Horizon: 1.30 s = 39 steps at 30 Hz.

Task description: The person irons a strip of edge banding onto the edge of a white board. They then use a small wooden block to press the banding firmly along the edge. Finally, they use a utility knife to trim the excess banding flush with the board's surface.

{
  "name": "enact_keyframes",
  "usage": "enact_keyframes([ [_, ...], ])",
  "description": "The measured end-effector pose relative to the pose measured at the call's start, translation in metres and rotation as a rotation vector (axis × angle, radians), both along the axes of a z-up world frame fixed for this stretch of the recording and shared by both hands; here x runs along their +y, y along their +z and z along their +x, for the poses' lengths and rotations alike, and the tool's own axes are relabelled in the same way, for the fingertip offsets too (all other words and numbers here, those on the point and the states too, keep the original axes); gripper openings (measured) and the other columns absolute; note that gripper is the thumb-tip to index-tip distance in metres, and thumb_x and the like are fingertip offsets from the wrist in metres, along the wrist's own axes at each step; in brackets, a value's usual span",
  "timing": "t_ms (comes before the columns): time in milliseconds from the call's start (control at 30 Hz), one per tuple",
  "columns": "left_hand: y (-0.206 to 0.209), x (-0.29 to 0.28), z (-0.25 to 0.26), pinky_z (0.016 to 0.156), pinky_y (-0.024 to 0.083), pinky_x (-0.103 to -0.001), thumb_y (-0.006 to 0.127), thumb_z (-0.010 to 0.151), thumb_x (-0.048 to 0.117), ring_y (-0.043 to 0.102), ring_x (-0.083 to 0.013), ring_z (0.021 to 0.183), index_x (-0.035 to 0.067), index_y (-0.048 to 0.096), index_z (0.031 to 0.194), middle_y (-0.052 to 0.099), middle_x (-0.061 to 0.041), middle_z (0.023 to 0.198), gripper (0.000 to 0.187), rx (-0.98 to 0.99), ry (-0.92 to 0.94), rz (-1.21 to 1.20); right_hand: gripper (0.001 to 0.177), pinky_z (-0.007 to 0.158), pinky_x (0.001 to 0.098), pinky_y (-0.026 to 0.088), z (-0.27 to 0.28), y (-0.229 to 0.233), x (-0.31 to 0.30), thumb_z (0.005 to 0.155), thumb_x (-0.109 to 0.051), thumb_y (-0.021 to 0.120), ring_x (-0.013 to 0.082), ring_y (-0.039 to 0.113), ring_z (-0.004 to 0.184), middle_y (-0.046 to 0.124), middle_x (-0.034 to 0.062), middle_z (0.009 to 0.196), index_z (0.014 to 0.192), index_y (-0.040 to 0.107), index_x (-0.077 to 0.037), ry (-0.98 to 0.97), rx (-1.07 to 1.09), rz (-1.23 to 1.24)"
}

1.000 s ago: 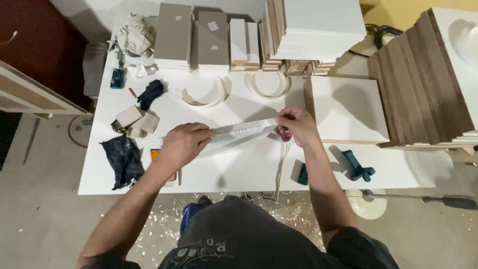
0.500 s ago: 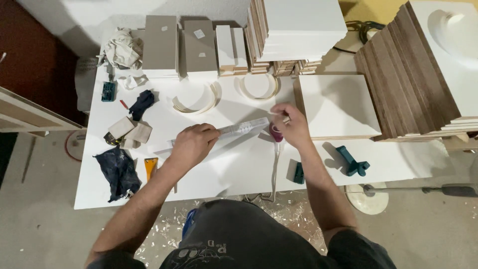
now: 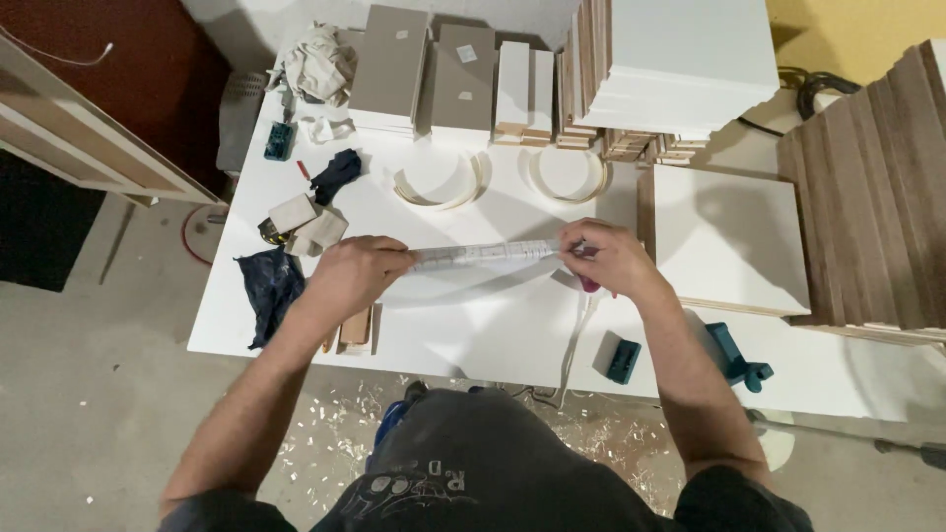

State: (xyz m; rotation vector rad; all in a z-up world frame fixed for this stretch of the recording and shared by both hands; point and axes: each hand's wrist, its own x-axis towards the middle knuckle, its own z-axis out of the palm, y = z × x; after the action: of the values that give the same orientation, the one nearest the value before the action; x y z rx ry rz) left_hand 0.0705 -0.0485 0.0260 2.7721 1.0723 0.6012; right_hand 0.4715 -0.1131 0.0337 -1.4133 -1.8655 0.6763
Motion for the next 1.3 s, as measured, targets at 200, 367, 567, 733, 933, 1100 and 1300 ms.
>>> enact_keyframes([
  [200, -0.015, 0.008, -0.003, 0.083, 0.057, -0.032, 0.065, 0.098, 0.029, 0.073, -0.0179, 0.091, 0.032, 0.078, 0.090, 0.076, 0.009, 0.102, 0.015, -0.016, -0.030, 0.087, 0.012, 0.085, 0.0332, 0.059, 0.004, -0.013, 0.001, 0.081, 0.001, 0.081, 0.0192, 0.072, 0.091, 0.078, 0.0070, 0.098, 0.088, 0.074, -0.005, -0.011, 0.079, 0.009],
  [367, -0.003, 0.007, 0.019, 0.086, 0.057, -0.037, 0.076, 0.086, 0.037, 0.073, -0.0211, 0.099, 0.030, 0.080, 0.094, 0.076, 0.006, 0.113, 0.011, 0.016, 0.001, 0.015, 0.013, 0.087, 0.0341, 0.059, 0.008, -0.031, 0.003, 0.080, -0.005, 0.085, 0.0235, 0.073, 0.096, 0.078, 0.0063, 0.099, 0.088, 0.076, -0.010, -0.002, 0.035, 0.126],
  [567, -0.035, 0.009, 0.097, 0.084, 0.057, -0.029, 0.075, 0.091, 0.036, 0.073, -0.0137, 0.096, 0.033, 0.079, 0.095, 0.074, 0.011, 0.108, 0.007, -0.113, -0.057, -0.015, 0.013, 0.088, 0.0342, 0.058, 0.005, -0.039, 0.000, 0.080, -0.009, 0.086, 0.0237, 0.072, 0.100, 0.079, 0.0054, 0.102, 0.089, 0.078, -0.013, -0.039, 0.016, 0.224],
  [733, -0.034, 0.007, 0.101, 0.079, 0.059, -0.025, 0.077, 0.089, 0.024, 0.073, -0.0123, 0.093, 0.028, 0.078, 0.088, 0.074, 0.012, 0.100, 0.004, -0.244, -0.113, -0.043, 0.018, 0.097, 0.0358, 0.054, 0.011, -0.039, -0.017, 0.085, -0.013, 0.083, 0.0252, 0.069, 0.112, 0.074, 0.0070, 0.123, 0.103, 0.080, -0.013, -0.034, 0.083, 0.423],
  [933, -0.022, 0.000, 0.099, 0.078, 0.060, -0.022, 0.083, 0.087, 0.019, 0.074, -0.0121, 0.088, 0.023, 0.079, 0.086, 0.077, 0.009, 0.095, 0.006, -0.274, -0.074, -0.008, 0.029, 0.079, 0.0302, 0.049, 0.081, -0.174, -0.082, 0.089, 0.019, 0.046, 0.0168, 0.056, 0.081, 0.054, 0.0068, 0.097, 0.100, 0.051, -0.007, -0.884, 0.558, 0.544],
  [1100, -0.021, 0.000, 0.099, 0.076, 0.060, -0.025, 0.082, 0.085, 0.015, 0.074, -0.0165, 0.089, 0.019, 0.078, 0.083, 0.078, 0.005, 0.098, 0.006, -0.316, -0.090, -0.056, 0.044, 0.103, 0.0504, 0.049, 0.090, -0.290, -0.069, 0.084, -0.004, 0.076, 0.0357, 0.063, 0.116, 0.064, 0.0194, 0.117, 0.122, 0.054, -0.003, -0.678, 0.360, -0.293],
  [1300, -0.015, -0.006, 0.101, 0.076, 0.060, -0.029, 0.081, 0.085, 0.013, 0.074, -0.0208, 0.087, 0.013, 0.078, 0.083, 0.078, 0.001, 0.096, 0.004, -0.331, -0.079, -0.079, 0.042, 0.088, 0.0615, 0.046, 0.054, -0.189, -0.042, 0.094, -0.030, 0.072, 0.0523, 0.065, 0.102, 0.067, 0.0337, 0.101, 0.107, 0.055, 0.006, -0.628, 0.219, -0.277],
])
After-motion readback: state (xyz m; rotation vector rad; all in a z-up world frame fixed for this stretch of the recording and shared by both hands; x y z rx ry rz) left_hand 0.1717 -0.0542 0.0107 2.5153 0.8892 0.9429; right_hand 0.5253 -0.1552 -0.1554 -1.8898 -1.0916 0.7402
